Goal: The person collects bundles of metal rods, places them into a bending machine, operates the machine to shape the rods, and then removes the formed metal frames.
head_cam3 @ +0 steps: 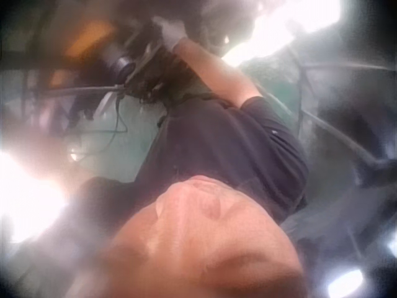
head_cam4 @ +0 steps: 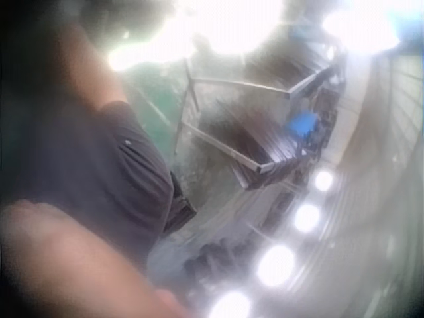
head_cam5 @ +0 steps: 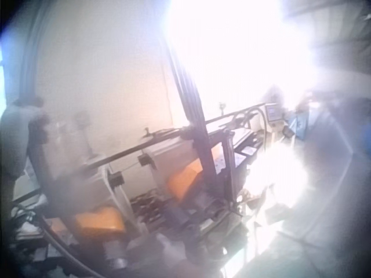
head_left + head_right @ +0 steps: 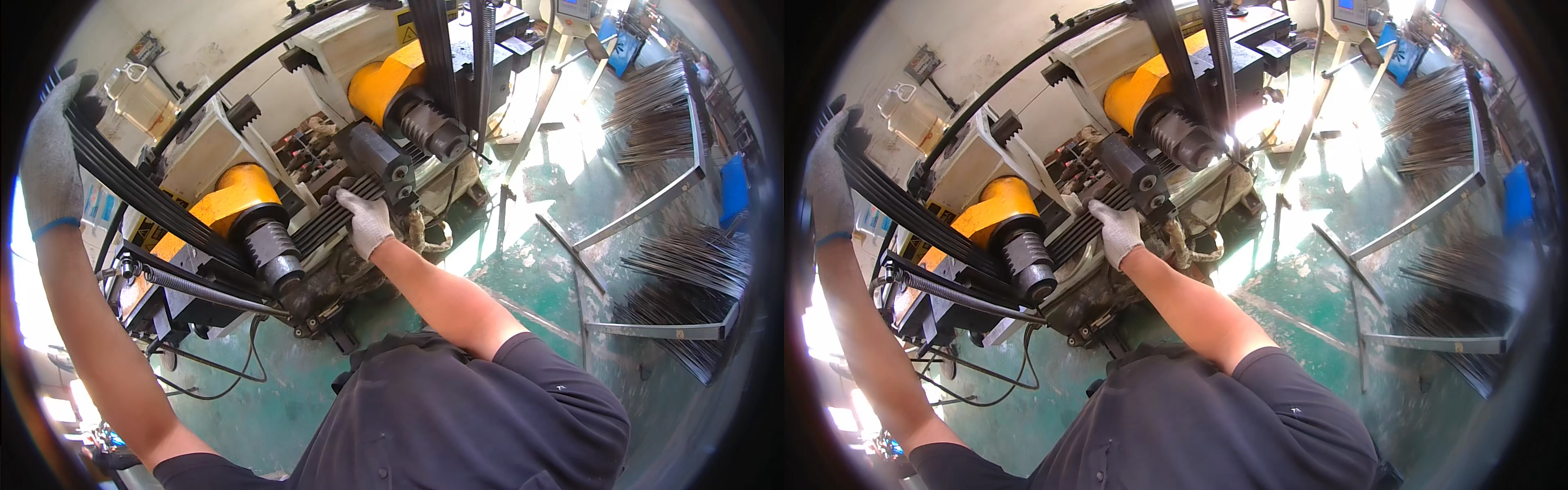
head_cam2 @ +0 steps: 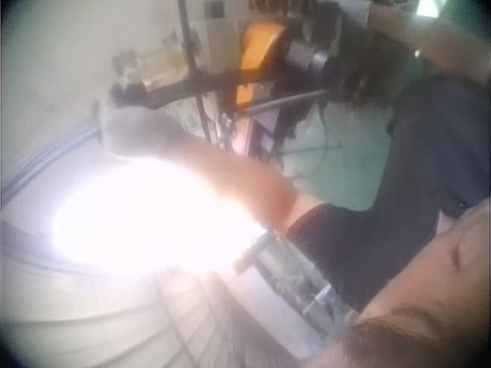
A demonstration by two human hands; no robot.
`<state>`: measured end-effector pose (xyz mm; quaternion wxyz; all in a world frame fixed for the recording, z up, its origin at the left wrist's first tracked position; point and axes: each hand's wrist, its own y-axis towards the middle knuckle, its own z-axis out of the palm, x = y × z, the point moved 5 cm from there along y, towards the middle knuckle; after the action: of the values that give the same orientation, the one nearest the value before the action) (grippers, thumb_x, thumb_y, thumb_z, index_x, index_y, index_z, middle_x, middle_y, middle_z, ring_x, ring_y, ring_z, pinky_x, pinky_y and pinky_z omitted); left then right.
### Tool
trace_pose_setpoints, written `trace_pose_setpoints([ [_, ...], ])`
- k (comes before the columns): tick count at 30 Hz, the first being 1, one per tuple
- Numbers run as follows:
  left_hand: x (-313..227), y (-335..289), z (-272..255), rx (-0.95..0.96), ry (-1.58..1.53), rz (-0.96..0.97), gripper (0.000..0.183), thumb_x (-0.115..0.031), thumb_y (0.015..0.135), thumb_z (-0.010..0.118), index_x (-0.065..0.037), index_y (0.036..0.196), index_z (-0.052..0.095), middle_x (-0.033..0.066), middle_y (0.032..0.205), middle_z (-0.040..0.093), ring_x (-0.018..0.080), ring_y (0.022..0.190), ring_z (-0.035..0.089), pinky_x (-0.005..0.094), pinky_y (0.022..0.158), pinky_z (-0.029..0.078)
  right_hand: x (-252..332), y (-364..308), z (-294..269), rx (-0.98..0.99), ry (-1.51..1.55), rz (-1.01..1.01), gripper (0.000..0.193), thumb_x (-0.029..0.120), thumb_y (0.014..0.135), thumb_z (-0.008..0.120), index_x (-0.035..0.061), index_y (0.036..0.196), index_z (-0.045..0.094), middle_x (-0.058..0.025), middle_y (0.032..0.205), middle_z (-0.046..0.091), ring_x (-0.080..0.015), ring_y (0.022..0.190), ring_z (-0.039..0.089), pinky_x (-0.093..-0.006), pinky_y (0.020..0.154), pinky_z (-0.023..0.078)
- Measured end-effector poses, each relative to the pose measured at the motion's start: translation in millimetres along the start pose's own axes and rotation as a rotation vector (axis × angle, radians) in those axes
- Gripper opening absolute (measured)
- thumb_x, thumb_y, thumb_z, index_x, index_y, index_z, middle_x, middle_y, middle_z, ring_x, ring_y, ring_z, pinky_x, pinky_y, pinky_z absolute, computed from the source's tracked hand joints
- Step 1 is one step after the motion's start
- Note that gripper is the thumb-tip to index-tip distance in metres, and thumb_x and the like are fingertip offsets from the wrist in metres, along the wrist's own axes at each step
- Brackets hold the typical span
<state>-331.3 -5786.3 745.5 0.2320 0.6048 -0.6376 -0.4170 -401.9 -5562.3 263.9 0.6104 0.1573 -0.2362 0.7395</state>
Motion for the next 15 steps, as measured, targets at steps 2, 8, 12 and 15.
trace_pose_setpoints([
  [2, 2, 0, -11, -0.043, 0.043, 0.003, 0.034, -0.024, 0.104, 0.060, -0.003, 0.126, 0.075, 0.0084, 0.114, 0.076, 0.0156, 0.107, 0.070, 0.0292, 0.099, 0.053, -3, -8, 10, 0.006, 0.049, 0.041, 0.021, -0.004, 0.098, 0.062, 0.0013, 0.118, 0.062, -0.0135, 0.105, 0.072, -0.0295, 0.095, 0.074, -0.0433, 0.086, 0.063],
  [8, 7, 3, -10, -0.042, 0.006, 0.044, 0.033, -0.023, 0.104, 0.059, -0.003, 0.124, 0.075, 0.0076, 0.113, 0.075, 0.0154, 0.104, 0.069, 0.0289, 0.096, 0.053, 2, -10, 14, 0.017, 0.077, 0.040, 0.022, -0.004, 0.098, 0.061, 0.0018, 0.119, 0.062, -0.0140, 0.104, 0.072, -0.0300, 0.094, 0.074, -0.0437, 0.086, 0.062],
  [12, 5, 5, 0, -0.041, 0.016, 0.030, 0.034, -0.024, 0.104, 0.059, -0.002, 0.124, 0.075, 0.0082, 0.113, 0.075, 0.0164, 0.104, 0.070, 0.0292, 0.097, 0.053, 5, -4, 4, 0.003, 0.048, 0.014, 0.023, -0.004, 0.098, 0.061, 0.0021, 0.120, 0.061, -0.0142, 0.104, 0.072, -0.0307, 0.095, 0.074, -0.0443, 0.086, 0.062],
  [15, -1, 2, -6, -0.021, 0.017, -0.002, 0.034, -0.024, 0.104, 0.059, -0.002, 0.124, 0.075, 0.0088, 0.113, 0.075, 0.0177, 0.104, 0.070, 0.0303, 0.098, 0.052, 1, -3, 5, 0.049, -0.045, -0.024, 0.022, -0.004, 0.098, 0.061, 0.0017, 0.119, 0.062, -0.0140, 0.104, 0.072, -0.0308, 0.095, 0.074, -0.0441, 0.086, 0.062],
])
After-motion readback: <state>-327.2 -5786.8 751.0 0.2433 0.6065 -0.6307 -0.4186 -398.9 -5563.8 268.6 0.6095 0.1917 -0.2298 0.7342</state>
